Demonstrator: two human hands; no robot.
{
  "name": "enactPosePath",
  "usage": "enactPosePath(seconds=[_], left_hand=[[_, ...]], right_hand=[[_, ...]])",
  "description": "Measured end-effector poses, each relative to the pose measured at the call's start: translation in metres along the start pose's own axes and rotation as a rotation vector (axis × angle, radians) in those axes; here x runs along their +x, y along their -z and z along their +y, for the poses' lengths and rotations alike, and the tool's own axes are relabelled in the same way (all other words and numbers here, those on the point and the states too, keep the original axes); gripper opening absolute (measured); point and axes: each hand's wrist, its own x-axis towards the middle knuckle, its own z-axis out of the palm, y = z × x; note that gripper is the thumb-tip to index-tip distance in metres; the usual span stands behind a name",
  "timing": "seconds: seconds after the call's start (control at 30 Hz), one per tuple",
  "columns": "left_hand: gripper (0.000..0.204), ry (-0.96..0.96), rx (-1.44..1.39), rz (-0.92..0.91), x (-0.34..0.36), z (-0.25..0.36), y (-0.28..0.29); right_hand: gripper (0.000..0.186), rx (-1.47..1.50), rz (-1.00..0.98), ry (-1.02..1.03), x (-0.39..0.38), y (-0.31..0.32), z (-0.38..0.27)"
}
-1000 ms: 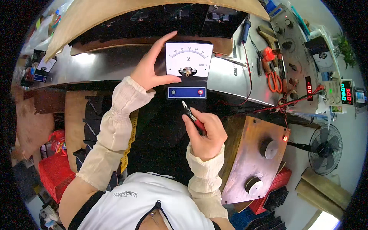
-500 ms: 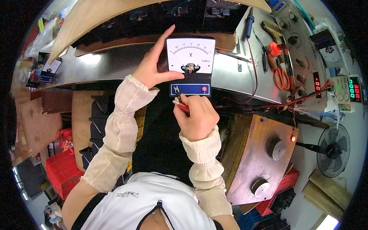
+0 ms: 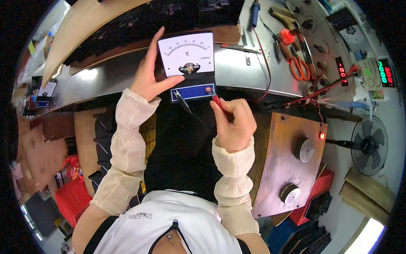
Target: The person tests voltmeters by connecting wire leads to their terminals, placing each meter against a testing platform on a wooden table, and stacking them onto an upper wooden shelf.
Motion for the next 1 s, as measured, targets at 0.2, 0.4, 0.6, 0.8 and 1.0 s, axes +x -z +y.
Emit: enactPosePath(seconds=[0.2, 0.4, 0.6, 0.8, 1.0], left_hand=[[0.115, 0.001, -0.04, -0.006, 0.002, -0.001, -0.002], [0.115, 0.002, -0.03, 0.019, 0.005, 0.001, -0.001], [0.113, -0.018, -0.019, 0.025, 0.005, 0.0, 0.005], [0.113, 0.024, -0.069, 0.011, -0.001, 0.007, 0.011], [0.108, -0.064, 0.098, 0.017, -0.011, 0.035, -0.018]], right_hand=[[0.017, 0.014, -0.077, -0.139, 0.005, -0.001, 0.0], [0.017, -0.02, -0.066, -0.18, 0.005, -0.002, -0.011], [0.021, 0.061, -0.092, -0.139, 0.005, 0.001, -0.003], [0.051, -0.013, -0.047, 0.04, 0.02, -0.013, -0.019], [0.116, -0.315, -0.093, 0.069, -0.007, -0.028, -0.018]])
